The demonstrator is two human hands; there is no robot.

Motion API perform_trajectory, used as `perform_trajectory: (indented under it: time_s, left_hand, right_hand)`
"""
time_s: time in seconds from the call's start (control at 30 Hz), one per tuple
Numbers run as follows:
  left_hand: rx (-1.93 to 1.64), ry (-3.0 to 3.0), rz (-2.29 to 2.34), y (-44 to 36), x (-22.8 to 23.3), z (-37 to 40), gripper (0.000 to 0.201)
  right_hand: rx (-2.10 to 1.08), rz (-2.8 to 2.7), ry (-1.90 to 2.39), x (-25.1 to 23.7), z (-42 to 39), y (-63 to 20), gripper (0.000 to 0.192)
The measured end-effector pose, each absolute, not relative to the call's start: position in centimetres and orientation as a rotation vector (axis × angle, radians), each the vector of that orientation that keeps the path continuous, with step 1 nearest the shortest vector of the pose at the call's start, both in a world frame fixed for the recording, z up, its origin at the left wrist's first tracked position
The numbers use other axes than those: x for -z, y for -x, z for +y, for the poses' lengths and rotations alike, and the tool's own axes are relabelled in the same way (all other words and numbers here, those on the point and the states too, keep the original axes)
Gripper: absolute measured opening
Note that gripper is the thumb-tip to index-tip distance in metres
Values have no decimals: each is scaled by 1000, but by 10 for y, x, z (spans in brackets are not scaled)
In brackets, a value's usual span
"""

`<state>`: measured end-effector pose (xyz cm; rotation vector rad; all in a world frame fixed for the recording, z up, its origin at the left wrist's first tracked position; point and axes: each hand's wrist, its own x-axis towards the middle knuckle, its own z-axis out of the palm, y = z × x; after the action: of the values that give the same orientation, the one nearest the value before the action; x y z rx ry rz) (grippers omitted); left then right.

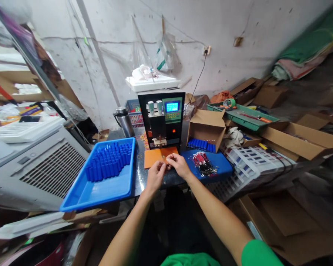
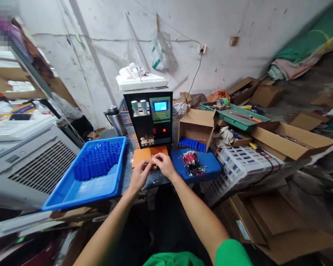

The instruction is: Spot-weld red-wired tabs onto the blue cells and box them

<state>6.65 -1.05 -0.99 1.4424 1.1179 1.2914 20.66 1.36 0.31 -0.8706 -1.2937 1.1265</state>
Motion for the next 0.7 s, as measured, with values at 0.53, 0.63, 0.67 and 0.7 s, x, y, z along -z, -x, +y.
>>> perform_trajectory:
  time_s: [0.53, 0.63, 0.67, 0.7]
  left_hand:
    - [-1143, -1816, 2044, 61, 2, 1, 22]
    - [-897, -1858, 2173, 87, 5, 20, 43]
    - [-837, -1885, 2163, 90, 7, 26, 49]
    - [-796, -1911, 2142, 92, 9, 31, 53]
  right_hand:
    - [-911, -1304, 1070, 26, 42, -212, 32]
    - [-898, -1295, 1092, 34, 48, -207, 36]
    - [-893, -1303, 1093, 36, 49, -206, 36]
    - [-888, -1314, 1093, 37, 48, -205, 36]
